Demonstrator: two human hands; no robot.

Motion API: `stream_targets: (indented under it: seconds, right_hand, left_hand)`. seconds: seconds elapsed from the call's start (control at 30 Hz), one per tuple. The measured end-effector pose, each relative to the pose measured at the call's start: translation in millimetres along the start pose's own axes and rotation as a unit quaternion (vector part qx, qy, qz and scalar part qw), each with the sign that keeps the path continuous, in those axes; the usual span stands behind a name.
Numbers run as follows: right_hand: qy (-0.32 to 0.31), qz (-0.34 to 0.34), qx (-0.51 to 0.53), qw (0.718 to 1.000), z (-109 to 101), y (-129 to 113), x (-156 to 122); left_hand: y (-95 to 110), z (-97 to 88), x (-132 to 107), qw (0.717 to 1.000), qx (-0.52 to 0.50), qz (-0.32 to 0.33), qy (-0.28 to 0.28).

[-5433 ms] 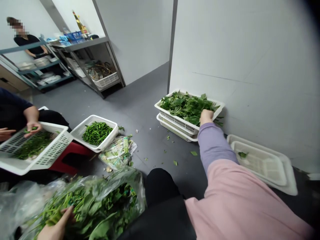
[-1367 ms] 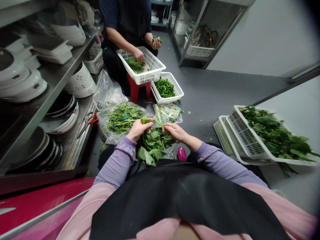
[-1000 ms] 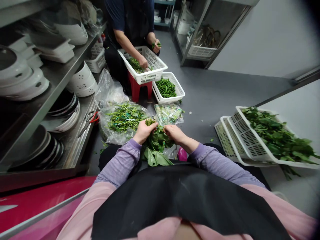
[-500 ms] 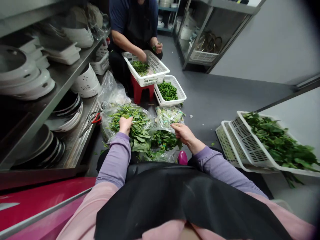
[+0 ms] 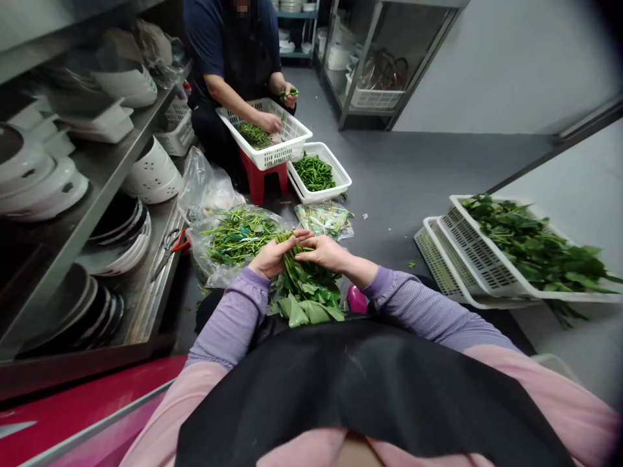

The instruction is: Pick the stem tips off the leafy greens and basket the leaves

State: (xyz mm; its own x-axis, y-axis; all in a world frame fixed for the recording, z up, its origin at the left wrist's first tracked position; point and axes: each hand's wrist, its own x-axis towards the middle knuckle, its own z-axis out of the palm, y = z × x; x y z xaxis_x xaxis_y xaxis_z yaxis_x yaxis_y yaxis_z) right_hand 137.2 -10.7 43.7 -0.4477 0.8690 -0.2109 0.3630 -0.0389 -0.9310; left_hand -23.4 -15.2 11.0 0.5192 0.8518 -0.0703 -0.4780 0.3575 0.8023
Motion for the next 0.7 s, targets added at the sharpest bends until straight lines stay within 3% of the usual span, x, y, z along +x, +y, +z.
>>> stream_targets:
  seconds: [0.17, 0.3, 0.33, 0.4, 0.47, 0.5, 0.57, 0.63, 0.7]
  right_hand:
    - [0.024, 0.025, 0.09, 0.995, -5.2, 18.0, -6.1]
    - [0.1, 0.055, 0.059, 0.992, -25.7, 23.7, -6.5]
    - [0.114, 0.048, 0.049, 0.991, -32.1, 23.1, -5.8]
    - [0.143, 0.026, 0.026, 0.989, -45.2, 18.3, -4.6]
    - [0.174, -0.006, 0.003, 0.985, -56.8, 9.9, -4.6]
    - [0.179, -0.018, -0.004, 0.984, -60.8, 5.4, -5.1]
    - [0.14, -0.015, 0.002, 0.99, -63.5, -1.2, -6.2]
    - [0.051, 0.03, 0.031, 0.998, -58.1, -2.4, -6.7]
    - [-0.03, 0.09, 0.065, 0.993, -46.9, 1.8, -6.5]
  left_hand:
    - [-0.7, 3.9, 1.9, 0.999, 0.036, -0.01, 0.036]
    - [-4.0, -2.8, 6.1, 0.982, 0.141, 0.014, 0.128]
    - [-5.1, -6.6, 7.5, 0.964, 0.202, 0.025, 0.171]
    - [-6.4, -14.9, 9.6, 0.902, 0.348, 0.042, 0.251]
    - [-5.8, -20.4, 10.2, 0.843, 0.457, 0.038, 0.281]
    - [-4.9, -20.8, 9.8, 0.836, 0.475, 0.029, 0.273]
    - [-2.7, -15.9, 8.3, 0.873, 0.43, 0.013, 0.23]
    - [-0.9, -6.0, 6.5, 0.932, 0.313, 0.011, 0.181]
    - [-0.1, 3.4, 5.5, 0.97, 0.198, 0.014, 0.14]
